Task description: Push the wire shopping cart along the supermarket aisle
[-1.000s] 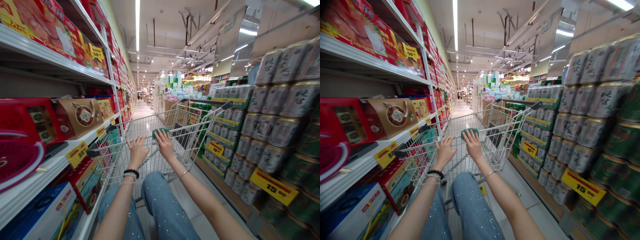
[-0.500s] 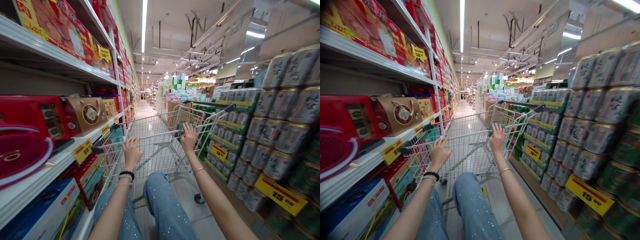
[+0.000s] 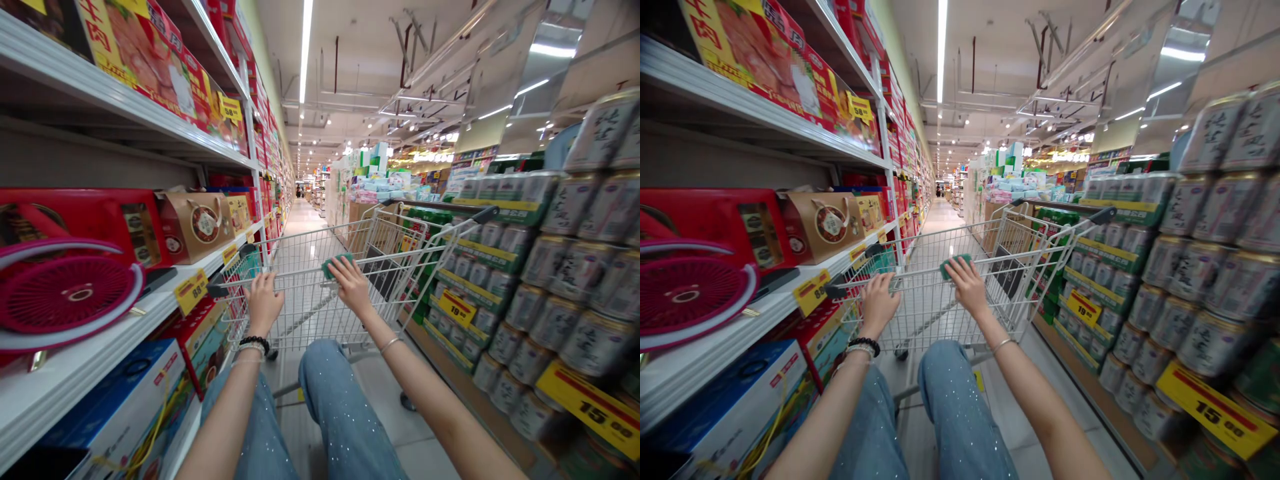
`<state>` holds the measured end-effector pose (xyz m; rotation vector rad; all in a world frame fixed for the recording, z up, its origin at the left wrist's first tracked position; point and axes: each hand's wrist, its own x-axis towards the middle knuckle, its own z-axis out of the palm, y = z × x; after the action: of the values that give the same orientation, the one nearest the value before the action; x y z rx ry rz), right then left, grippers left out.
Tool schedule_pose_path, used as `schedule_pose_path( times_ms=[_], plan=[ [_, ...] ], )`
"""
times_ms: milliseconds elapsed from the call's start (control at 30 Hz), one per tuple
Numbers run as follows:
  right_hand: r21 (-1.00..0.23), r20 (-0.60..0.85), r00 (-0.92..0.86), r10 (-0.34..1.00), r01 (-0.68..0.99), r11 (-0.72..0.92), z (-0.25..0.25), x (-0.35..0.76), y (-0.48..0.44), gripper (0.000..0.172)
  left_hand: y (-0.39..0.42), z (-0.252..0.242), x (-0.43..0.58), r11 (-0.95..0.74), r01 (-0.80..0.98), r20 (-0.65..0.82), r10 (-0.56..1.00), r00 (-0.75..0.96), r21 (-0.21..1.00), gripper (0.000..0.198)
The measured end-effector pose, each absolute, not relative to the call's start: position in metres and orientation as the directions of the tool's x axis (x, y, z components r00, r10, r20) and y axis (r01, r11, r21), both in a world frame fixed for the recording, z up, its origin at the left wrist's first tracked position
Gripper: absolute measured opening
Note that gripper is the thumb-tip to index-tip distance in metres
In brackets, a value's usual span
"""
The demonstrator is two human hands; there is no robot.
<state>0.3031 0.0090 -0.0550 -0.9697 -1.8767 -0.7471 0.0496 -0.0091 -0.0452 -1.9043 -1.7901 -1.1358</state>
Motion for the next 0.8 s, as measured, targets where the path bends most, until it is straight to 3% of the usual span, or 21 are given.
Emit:
schedule_pose_path(
  times_ms=[200, 367, 433, 600, 700, 800],
  plan=[
    [-0.101, 0.967, 0.007, 0.254, 0.927, 0.361, -0.056, 0.396, 0.018, 0.064, 0.005, -0.055, 0.034, -0.257, 0.926, 0.761, 0.647, -0.048, 0.276, 0.049],
    [-0.289, 0.950, 0.236, 0.206, 0.915, 0.281, -0.060, 0.350, 0.025, 0.064, 0.002, -0.056, 0.050, -0.289, 0.911, 0.775, 0.630, -0.050, 0.294, 0.049],
    [-0.258, 0.952, 0.184, 0.243, 0.910, 0.324, -0.065, 0.306, 0.024, 0.067, -0.002, -0.056, 0.058, -0.278, 0.912, 0.766, 0.640, -0.059, 0.302, 0.050],
    [-0.014, 0.919, -0.182, 0.349, 0.871, 0.491, -0.074, 0.214, 0.011, 0.069, -0.013, -0.055, 0.067, -0.214, 0.926, 0.729, 0.679, -0.088, 0.311, 0.051],
    [0.100, 0.866, -0.343, 0.364, 0.832, 0.546, -0.077, 0.213, 0.008, 0.069, -0.017, -0.052, 0.062, -0.223, 0.935, 0.709, 0.704, -0.041, 0.276, 0.053],
    [0.158, 0.849, -0.394, 0.351, 0.824, 0.544, -0.079, 0.254, 0.008, 0.069, -0.018, -0.049, 0.055, -0.254, 0.934, 0.682, 0.731, 0.016, 0.251, 0.057]
  ],
)
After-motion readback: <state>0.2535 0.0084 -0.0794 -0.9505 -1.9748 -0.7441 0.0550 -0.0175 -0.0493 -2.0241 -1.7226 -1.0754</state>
